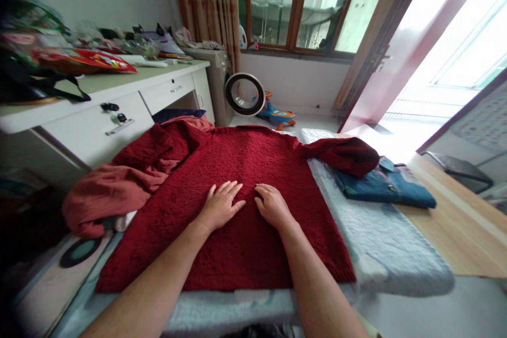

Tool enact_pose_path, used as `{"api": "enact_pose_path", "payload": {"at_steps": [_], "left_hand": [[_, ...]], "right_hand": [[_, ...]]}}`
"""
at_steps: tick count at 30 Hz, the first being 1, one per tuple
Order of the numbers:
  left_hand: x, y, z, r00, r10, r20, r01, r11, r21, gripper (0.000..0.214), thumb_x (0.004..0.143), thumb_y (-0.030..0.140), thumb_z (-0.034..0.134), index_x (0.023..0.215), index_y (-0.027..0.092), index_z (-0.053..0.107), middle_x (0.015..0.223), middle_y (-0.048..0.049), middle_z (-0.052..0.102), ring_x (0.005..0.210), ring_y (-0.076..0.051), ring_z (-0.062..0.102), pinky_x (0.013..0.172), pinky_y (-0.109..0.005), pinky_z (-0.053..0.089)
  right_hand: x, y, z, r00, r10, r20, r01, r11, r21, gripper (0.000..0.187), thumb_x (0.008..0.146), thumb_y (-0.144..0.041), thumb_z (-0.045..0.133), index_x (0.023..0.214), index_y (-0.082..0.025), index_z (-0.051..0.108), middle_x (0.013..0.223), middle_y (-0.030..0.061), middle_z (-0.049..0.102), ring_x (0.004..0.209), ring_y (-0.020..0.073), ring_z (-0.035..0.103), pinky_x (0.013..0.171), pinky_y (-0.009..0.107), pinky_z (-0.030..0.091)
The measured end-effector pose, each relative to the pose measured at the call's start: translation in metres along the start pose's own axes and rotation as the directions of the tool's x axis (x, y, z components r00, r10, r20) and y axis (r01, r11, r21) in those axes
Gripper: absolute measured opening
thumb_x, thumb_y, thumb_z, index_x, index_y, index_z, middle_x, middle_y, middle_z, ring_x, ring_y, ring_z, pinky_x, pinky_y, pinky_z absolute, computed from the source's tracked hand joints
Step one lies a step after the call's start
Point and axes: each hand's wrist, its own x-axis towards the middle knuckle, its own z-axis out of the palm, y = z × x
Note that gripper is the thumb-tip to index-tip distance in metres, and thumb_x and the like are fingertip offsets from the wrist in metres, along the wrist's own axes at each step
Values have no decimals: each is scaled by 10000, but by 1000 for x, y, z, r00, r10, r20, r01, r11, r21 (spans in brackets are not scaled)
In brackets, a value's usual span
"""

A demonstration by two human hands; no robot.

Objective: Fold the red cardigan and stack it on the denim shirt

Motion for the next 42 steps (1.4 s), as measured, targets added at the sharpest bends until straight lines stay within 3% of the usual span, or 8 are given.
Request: {"api": "enact_pose_path", "payload": {"at_steps": [17,30,34,38,42], "left_hand": [[2,-14,-6,976,-220,9,218,973,78,552,930,533,390,1408,266,455,1528,-64,388,1402,-334,298,1088,-687,200],[3,-15,-10,927,-375,-5,374,922,100,646,878,601,429,1423,254,452,1535,-144,352,1404,-430,260,1050,-723,209],[2,-14,-6,953,-294,-68,299,950,91,578,897,518,466,1388,213,493,1501,-156,405,1393,-404,295,1069,-698,219],[4,-8,-2,991,-64,-121,69,997,38,447,930,318,450,1366,236,501,1489,-76,445,1389,-291,340,1127,-586,248],[5,3,2,992,104,-78,-107,994,-35,458,948,262,413,1401,208,459,1469,-65,476,1378,-233,374,1147,-492,276]], "right_hand": [[-1,11,-7,998,60,-11,-61,993,-97,349,880,-237,518,1189,-148,653,1256,121,643,1195,227,572,1074,388,417],[-1,13,-5,997,80,-19,-81,990,-115,366,876,-232,523,1205,-121,641,1268,138,634,1202,236,564,1082,391,406],[-1,15,-4,997,80,-14,-81,989,-121,364,877,-230,526,1205,-122,642,1264,142,634,1201,239,564,1079,394,406],[-1,16,-3,997,81,-14,-82,990,-116,368,876,-237,540,1212,-125,638,1264,150,632,1206,242,558,1073,406,409],[-2,16,-2,998,65,-23,-67,992,-110,353,883,-215,522,1205,-138,643,1264,143,632,1213,236,552,1073,410,405]]}}
